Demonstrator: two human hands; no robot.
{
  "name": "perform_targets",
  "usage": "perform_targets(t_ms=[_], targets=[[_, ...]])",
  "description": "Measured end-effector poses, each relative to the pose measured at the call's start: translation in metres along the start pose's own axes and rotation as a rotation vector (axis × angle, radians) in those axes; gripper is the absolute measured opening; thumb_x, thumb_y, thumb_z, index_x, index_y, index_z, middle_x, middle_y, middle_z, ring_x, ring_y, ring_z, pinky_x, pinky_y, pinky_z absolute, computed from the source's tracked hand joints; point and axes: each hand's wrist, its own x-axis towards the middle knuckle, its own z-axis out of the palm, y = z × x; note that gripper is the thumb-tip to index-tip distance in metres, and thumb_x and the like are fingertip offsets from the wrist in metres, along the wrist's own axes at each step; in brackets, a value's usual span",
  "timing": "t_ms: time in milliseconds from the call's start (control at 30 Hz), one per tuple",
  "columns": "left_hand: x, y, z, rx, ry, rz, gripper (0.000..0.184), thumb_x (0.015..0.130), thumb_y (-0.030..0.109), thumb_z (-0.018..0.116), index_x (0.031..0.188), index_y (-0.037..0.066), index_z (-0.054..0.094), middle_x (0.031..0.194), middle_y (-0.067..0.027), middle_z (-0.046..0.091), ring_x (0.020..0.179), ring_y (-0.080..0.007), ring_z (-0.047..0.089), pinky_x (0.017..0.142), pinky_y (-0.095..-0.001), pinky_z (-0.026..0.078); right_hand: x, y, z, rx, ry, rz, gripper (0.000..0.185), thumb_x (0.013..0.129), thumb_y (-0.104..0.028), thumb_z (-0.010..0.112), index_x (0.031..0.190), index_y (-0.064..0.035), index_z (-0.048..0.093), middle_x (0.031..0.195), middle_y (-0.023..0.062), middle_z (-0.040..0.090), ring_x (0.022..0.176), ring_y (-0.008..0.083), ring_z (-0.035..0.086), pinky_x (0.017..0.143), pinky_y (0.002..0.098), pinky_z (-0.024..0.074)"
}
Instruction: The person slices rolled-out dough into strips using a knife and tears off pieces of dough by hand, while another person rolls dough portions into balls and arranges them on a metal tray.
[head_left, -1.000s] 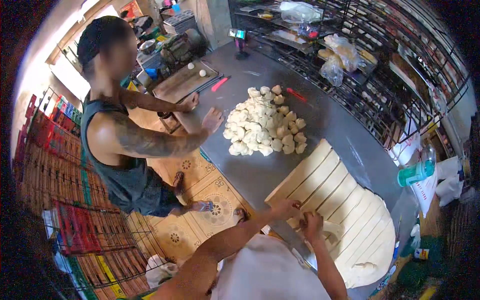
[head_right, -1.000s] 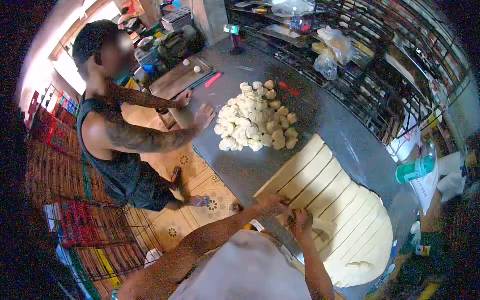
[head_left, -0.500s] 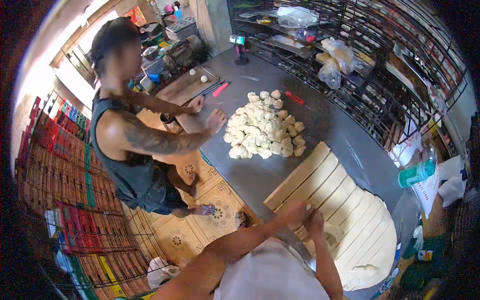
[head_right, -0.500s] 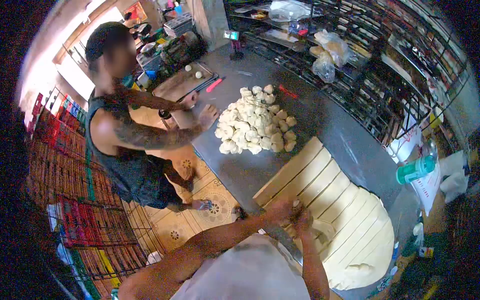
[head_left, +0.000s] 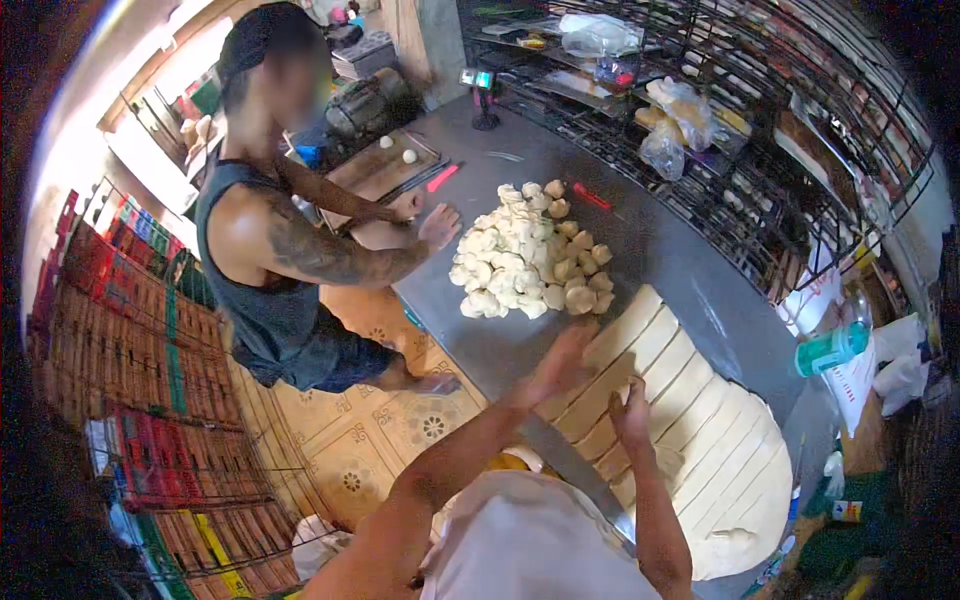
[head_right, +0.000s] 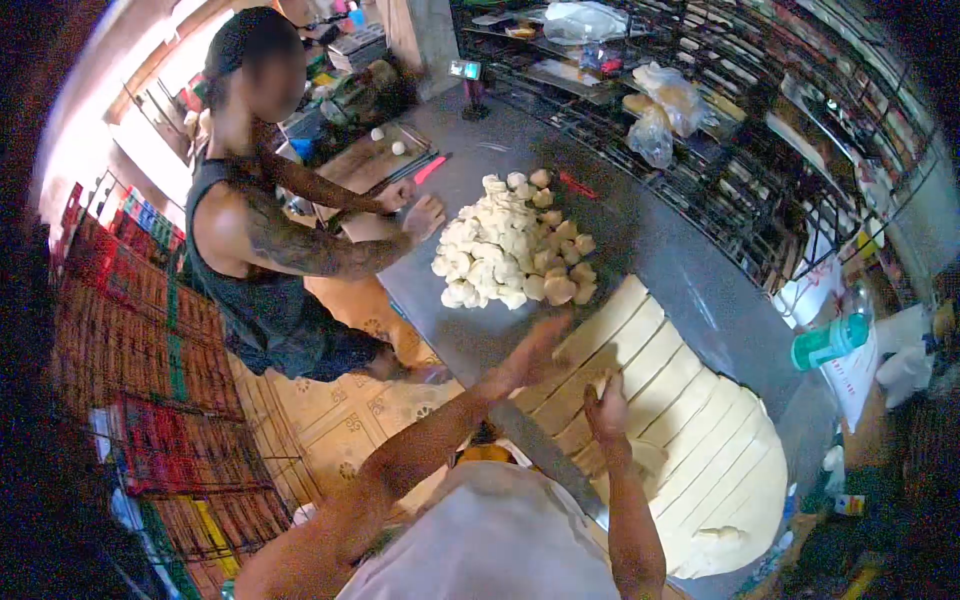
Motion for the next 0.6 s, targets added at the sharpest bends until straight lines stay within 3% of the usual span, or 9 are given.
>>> perform_targets(t_ms=[67,100,133,233,400,533,600], targets=[[-0.056,-0.012,0.037,0.046,-0.255,0.319,0.067,0.087,0.032,0.072,0.141,-0.002,0.051,0.143,-0.0155,0.055,0.111,-0.0265,0.061,0.092,-0.0397,0.052,-0.009,-0.010,0.001,-0.041,0.026,-0.009,0.027,0.087,-0.019,0.068,0.108,-0.0031,0.066,0.093,0.0162,0.067,0.081,0.0378,0.063,0.071,0.0450,0.0502],[-0.039,0.036,-0.013,0.049,-0.254,0.317,0.067,0.087,0.032,0.072,0.141,-0.002,0.051,0.143,-0.0155,0.055,0.111,-0.0265,0.061,0.092,-0.0397,0.052,-0.015,-0.009,-0.002,-0.072,0.036,-0.015,0.029,0.086,-0.019,0.069,0.110,-0.0030,0.065,0.094,0.0161,0.067,0.082,0.0379,0.063,0.072,0.0450,0.0504],[-0.013,0.095,-0.068,-0.319,-0.673,-0.216,0.030,0.084,0.024,0.070,0.104,0.002,0.073,0.097,-0.0131,0.072,0.083,-0.0214,0.060,0.081,-0.0386,0.048,-0.020,-0.008,-0.008,-0.110,0.044,-0.022,0.031,0.085,-0.018,0.070,0.111,-0.0030,0.065,0.095,0.0159,0.067,0.082,0.0379,0.063,0.074,0.0451,0.0506],[-0.090,0.069,0.055,-0.591,-0.632,-0.323,0.030,0.083,0.025,0.071,0.103,0.002,0.072,0.092,-0.0104,0.072,0.076,-0.0225,0.059,0.073,-0.0380,0.049,-0.039,-0.007,-0.014,-0.213,0.067,-0.027,0.037,0.083,-0.017,0.073,0.116,-0.0027,0.063,0.097,0.0154,0.066,0.085,0.0380,0.062,0.077,0.0452,0.0511],[-0.063,0.086,0.015,-0.799,-0.504,-0.185,0.031,0.084,0.026,0.070,0.102,0.002,0.072,0.089,-0.0105,0.072,0.071,-0.0228,0.057,0.066,-0.0370,0.048,-0.070,0.044,-0.001,-0.080,0.016,0.067,0.046,0.079,-0.016,0.078,0.119,-0.0017,0.061,0.100,0.0161,0.067,0.088,0.0394,0.064,0.078,0.0481,0.0509],[-0.106,0.087,0.095,-0.925,-0.553,-0.302,0.032,0.087,0.030,0.068,0.102,0.002,0.072,0.090,-0.0106,0.072,0.070,-0.0226,0.057,0.065,-0.0367,0.048,-0.071,0.033,-0.017,0.104,0.040,0.180,0.044,0.079,-0.017,0.078,0.116,-0.0011,0.062,0.100,0.0167,0.067,0.089,0.0400,0.064,0.078,0.0486,0.0506],[-0.111,0.092,0.101,-0.973,-0.563,-0.348,0.033,0.088,0.031,0.067,0.102,0.002,0.072,0.090,-0.0106,0.072,0.070,-0.0225,0.057,0.064,-0.0365,0.048,-0.072,0.027,-0.026,0.161,0.039,0.215,0.043,0.079,-0.017,0.079,0.115,-0.0009,0.062,0.100,0.0170,0.067,0.090,0.0403,0.064,0.079,0.0487,0.0505]])
